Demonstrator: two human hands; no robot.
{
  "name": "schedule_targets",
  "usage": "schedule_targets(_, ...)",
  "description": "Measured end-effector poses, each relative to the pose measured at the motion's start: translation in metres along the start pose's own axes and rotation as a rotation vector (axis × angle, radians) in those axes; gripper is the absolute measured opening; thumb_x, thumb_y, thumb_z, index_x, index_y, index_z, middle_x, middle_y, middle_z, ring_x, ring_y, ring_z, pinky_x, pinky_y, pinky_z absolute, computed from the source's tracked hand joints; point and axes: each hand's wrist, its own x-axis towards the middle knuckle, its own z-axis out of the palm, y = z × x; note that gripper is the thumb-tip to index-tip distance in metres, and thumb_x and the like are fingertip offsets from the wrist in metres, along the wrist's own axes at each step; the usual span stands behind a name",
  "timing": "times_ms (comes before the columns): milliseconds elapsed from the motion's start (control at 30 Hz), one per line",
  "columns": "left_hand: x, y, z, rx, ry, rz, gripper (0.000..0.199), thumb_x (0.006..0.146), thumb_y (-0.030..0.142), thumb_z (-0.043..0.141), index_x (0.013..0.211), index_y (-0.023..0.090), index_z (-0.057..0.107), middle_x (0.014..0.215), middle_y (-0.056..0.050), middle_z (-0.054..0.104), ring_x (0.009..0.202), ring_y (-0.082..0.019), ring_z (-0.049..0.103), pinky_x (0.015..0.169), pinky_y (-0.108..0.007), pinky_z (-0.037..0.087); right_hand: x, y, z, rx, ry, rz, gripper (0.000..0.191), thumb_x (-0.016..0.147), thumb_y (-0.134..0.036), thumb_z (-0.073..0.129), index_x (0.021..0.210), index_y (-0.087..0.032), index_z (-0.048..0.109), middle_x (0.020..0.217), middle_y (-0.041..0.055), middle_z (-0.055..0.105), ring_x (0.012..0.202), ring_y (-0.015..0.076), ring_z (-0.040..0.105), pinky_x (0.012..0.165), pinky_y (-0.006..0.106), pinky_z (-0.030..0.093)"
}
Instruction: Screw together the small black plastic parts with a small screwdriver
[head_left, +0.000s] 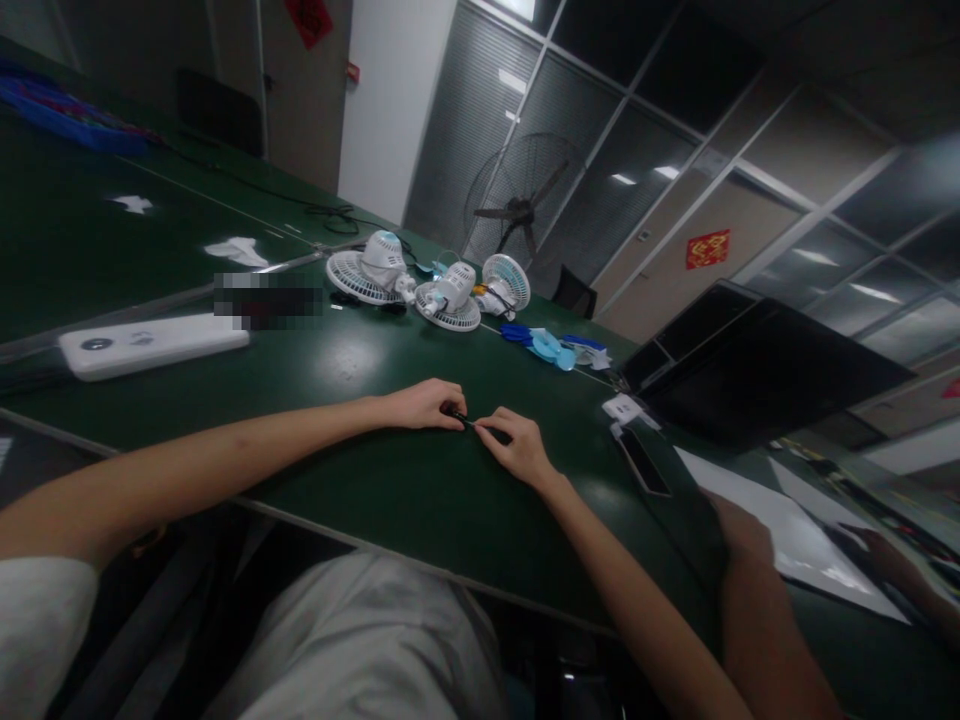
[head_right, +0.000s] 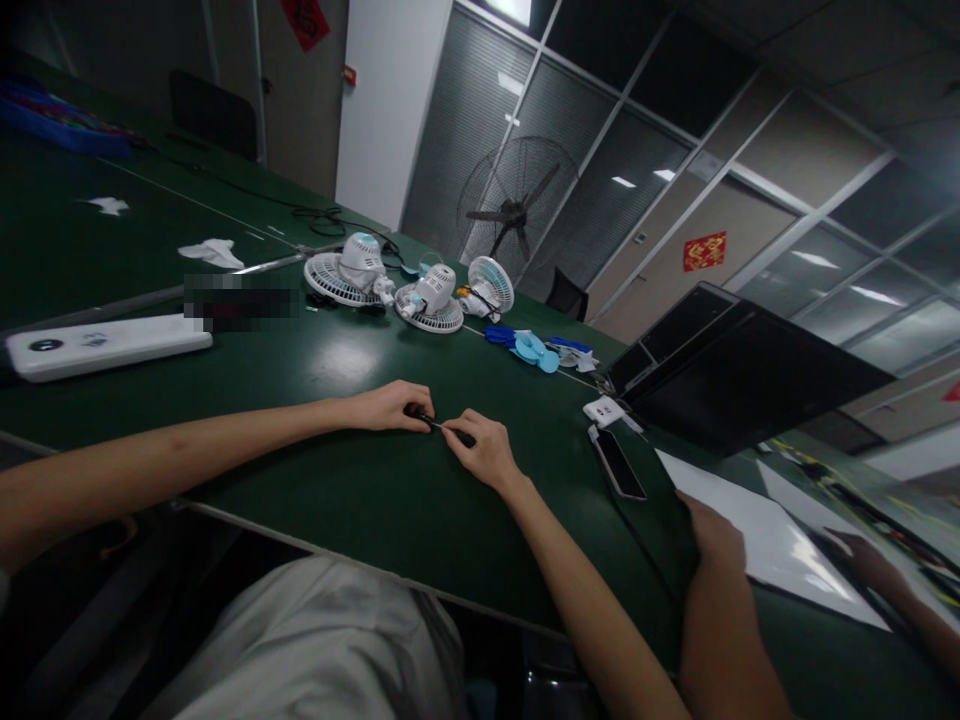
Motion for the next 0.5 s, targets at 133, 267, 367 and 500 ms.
schedule_targets(133,0.0,0.0,-0.002,-0.003,-0.011,0.01,0.03,0.095,0.046,0.07,0.107,0.019,0.075,0.101,-0.006,0.066,0.087,-0.018,0.064,0.074,-0.027,0.047,0.0,0.0,-0.001,-0.001,-0.004,0.005,0.024,0.106,-0.037,0.062,0.119,-0.018,0.067,0.116,0.0074,0.069,0.095,0.0182,0.069,0.084,0.037,0.061)
schedule_targets(267,0.001,0.001,-0.002,0.003,-0.018,0.018,0.03,0.095,0.046,0.07,0.109,0.02,0.076,0.102,-0.006,0.066,0.087,-0.019,0.064,0.076,-0.027,0.047,0.0,-0.001,0.0,-0.005,-0.001,0.012,0.023,0.106,-0.037,0.062,0.118,-0.019,0.067,0.117,0.0076,0.069,0.096,0.0184,0.069,0.086,0.038,0.06)
schedule_targets(367,0.001,0.002,-0.001,0.01,-0.017,0.021,0.029,0.095,0.044,0.071,0.109,0.019,0.076,0.102,-0.006,0.066,0.088,-0.019,0.064,0.076,-0.027,0.047,0.001,-0.002,0.004,-0.005,0.011,0.021,0.024,0.106,-0.037,0.062,0.119,-0.019,0.067,0.119,0.0079,0.069,0.098,0.0191,0.069,0.087,0.039,0.06)
schedule_targets(500,0.001,0.005,-0.001,0.019,-0.023,0.027,0.026,0.095,0.042,0.071,0.106,0.019,0.075,0.101,-0.005,0.066,0.086,-0.018,0.063,0.075,-0.027,0.046,0.006,-0.006,0.009,0.008,0.024,0.027,0.024,0.105,-0.037,0.062,0.12,-0.018,0.067,0.12,0.0081,0.068,0.099,0.0194,0.069,0.087,0.039,0.06)
